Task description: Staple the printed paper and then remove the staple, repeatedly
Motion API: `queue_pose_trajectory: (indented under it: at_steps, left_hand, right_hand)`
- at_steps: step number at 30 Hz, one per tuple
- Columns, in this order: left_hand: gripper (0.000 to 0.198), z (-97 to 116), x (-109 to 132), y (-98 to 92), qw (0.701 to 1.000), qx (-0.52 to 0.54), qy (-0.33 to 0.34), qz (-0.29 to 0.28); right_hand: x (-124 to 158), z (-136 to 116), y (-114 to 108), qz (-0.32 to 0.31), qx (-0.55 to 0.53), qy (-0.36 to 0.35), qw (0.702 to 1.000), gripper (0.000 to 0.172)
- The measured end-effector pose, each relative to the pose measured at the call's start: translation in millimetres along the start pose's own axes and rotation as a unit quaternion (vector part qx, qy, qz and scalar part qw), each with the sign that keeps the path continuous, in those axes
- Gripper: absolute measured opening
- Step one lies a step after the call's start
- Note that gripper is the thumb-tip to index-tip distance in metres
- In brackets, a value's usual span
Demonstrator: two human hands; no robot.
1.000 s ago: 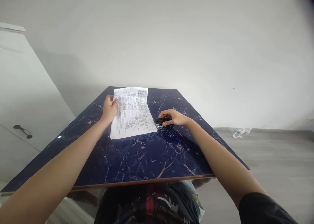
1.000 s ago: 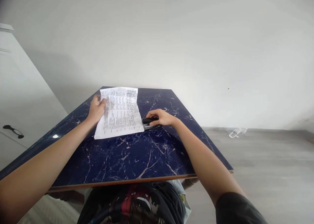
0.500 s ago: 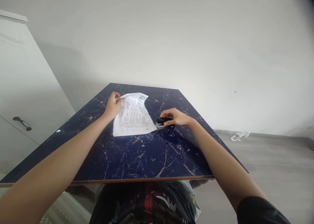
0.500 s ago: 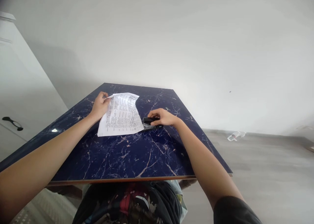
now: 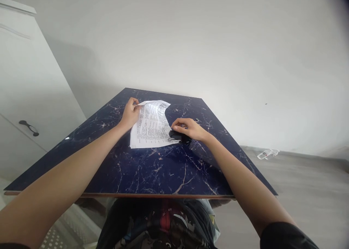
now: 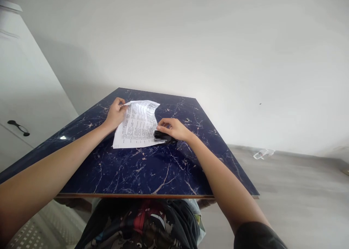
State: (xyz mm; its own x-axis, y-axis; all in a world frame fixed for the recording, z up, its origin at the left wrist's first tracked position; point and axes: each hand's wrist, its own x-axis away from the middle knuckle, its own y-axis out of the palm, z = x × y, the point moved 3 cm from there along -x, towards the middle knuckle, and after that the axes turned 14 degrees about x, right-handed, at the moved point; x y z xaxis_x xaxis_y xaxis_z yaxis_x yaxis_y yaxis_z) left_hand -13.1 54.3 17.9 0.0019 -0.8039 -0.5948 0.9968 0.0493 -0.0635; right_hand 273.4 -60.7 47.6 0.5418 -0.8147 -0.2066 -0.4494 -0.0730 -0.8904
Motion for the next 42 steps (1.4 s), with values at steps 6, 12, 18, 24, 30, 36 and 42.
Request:
queue_pose_trajectory:
  at_steps: [6,12,18,24,30,36,42]
  left_hand:
    - [0.016,1,1,-0.1,1.0,-0.014,-0.018,0.004]
    - [0.015,-6,-1,-0.5,1.0,-0.011,-0.016,0.007]
    - [0.016,-9,-3,1.4,1.0,-0.012,-0.008,0.007]
    - [0.012,-9,-3,-0.7,1.0,-0.022,-0.019,0.004]
    - [0.006,-23,-3,-11.4,0.979,-0.184,-0.089,-0.003]
    - [0.035,-33,2,-13.4,0.89,-0.424,-0.131,-0.105]
    - [0.071,-32,7,-7.9,0.866,-0.458,-0.152,-0.128]
  right_hand:
    - [-5,-20,25,0.04,0.159,0.019,0.986,0.05]
    - [-5,-31,44,0.0,0.302,0.003,0.953,0.05]
    - [-9,-40,60,0.011,0.4,0.004,0.916,0.045]
    - [-4,-17,28,-0.024,0.174,-0.018,0.984,0.042]
    - [15,23,-9,-0.172,0.109,-0.069,0.977,0.026]
    - [34,54,-44,-0.155,0.047,0.043,0.986,0.025]
    - [2,29,-2,0.007,-0.044,0.135,0.99,0.041]
